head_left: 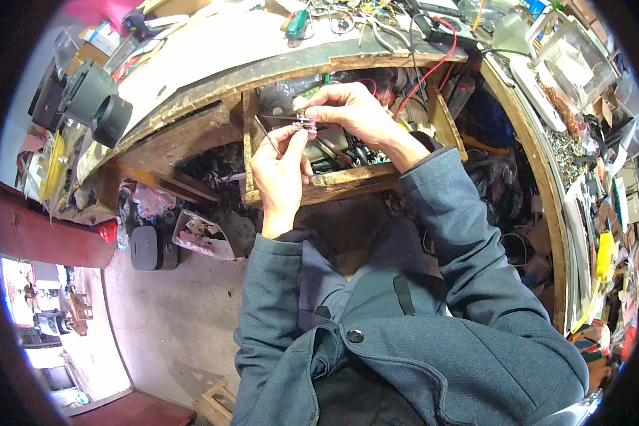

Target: The person works at a cluttered workbench, handling small electronic components and wires. They use a screwdriver to adjust a small black box, then wipe it with a cloth. The person continues to manipulate the component and wires throughout the clip.

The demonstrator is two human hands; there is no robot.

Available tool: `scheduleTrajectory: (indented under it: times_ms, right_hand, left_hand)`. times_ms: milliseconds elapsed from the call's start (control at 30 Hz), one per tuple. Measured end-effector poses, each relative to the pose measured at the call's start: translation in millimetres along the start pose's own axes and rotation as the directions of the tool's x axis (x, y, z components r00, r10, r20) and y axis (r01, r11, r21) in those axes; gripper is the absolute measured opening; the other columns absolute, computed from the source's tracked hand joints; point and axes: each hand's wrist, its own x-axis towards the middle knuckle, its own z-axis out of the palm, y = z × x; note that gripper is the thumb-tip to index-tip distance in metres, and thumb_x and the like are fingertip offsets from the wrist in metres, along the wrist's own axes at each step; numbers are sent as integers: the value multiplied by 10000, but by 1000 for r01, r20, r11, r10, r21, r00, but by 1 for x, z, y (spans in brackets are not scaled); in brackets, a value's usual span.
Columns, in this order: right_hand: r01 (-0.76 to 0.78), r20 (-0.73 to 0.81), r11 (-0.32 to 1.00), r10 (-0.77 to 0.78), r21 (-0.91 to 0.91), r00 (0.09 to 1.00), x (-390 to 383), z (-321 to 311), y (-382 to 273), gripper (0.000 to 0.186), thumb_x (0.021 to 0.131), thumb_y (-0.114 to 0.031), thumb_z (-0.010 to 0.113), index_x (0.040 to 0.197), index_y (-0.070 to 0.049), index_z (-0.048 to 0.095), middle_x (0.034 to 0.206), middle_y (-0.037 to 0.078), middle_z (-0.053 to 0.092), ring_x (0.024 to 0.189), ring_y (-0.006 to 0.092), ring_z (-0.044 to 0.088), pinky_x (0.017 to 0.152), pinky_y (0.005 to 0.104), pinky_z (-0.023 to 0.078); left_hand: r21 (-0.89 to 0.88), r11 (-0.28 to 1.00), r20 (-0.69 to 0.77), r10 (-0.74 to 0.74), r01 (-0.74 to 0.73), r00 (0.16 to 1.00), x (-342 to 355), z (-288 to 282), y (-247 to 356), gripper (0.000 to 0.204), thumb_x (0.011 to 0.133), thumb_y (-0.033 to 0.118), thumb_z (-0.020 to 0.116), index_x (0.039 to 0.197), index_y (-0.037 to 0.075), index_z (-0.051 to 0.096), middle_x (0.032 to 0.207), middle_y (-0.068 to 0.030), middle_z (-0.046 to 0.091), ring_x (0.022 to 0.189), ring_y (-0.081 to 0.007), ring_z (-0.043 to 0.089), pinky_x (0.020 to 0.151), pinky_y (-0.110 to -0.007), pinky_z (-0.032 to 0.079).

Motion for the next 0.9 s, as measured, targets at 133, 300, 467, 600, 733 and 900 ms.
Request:
scheduleTrajectory:
  times_ms: [133, 300, 467, 600, 733, 900]
  right_hand:
    - [37, -19, 998, -38, -43, 999, 2, 0, 4, 168, 934, -130, 756, 1033, 5, 757, 920, 40, 754, 841, 97, 672, 788, 273, 545]
    - [47, -5, 999, -47, 9, 999, 2, -2, 8, 163, 927, -141, 767, 1003, 3, 759, 920, 41, 755, 837, 95, 669, 786, 274, 544]
    - [59, 0, 998, -59, 2, 998, 5, -2, 12, 161, 926, -143, 768, 996, 2, 761, 907, 43, 755, 831, 96, 669, 782, 272, 542]
    - [72, -6, 997, -72, -12, 997, 6, -3, 14, 159, 926, -140, 766, 992, 5, 760, 899, 46, 755, 822, 97, 671, 778, 272, 542]
    - [70, -5, 998, -70, 9, 998, 6, -3, 14, 155, 926, -132, 762, 986, 11, 755, 895, 53, 753, 812, 101, 675, 774, 272, 544]
    - [31, 29, 999, -31, 18, 999, 6, -5, 13, 141, 932, -122, 764, 996, 1, 738, 927, 30, 736, 842, 85, 661, 794, 262, 546]
  left_hand:
    - [62, 998, -15, 3, -3, 1000, 0, 1, 1, 160, 938, 101, 738, 1058, 1, 703, 911, -78, 771, 480, -43, 530, 412, -196, 365]
    - [67, 998, -30, -20, 22, 999, 0, 4, 3, 164, 922, 87, 755, 1051, -1, 706, 904, -75, 771, 475, -47, 531, 410, -196, 359]
    - [50, 999, -24, -14, 15, 1000, 0, 3, 2, 162, 922, 89, 756, 1042, -6, 703, 904, -78, 771, 469, -57, 535, 410, -199, 360]
    - [56, 998, -22, -24, 25, 999, 1, 4, 2, 170, 925, 92, 755, 1047, -10, 697, 912, -83, 772, 468, -60, 538, 410, -202, 363]
    - [60, 998, -20, -29, 31, 999, 2, 4, 1, 173, 931, 92, 747, 1057, -14, 691, 925, -90, 774, 469, -61, 540, 409, -201, 364]
    - [46, 998, -11, -38, 38, 999, 1, 3, 2, 163, 940, 85, 734, 1058, -17, 684, 942, -97, 776, 474, -60, 544, 409, -198, 368]
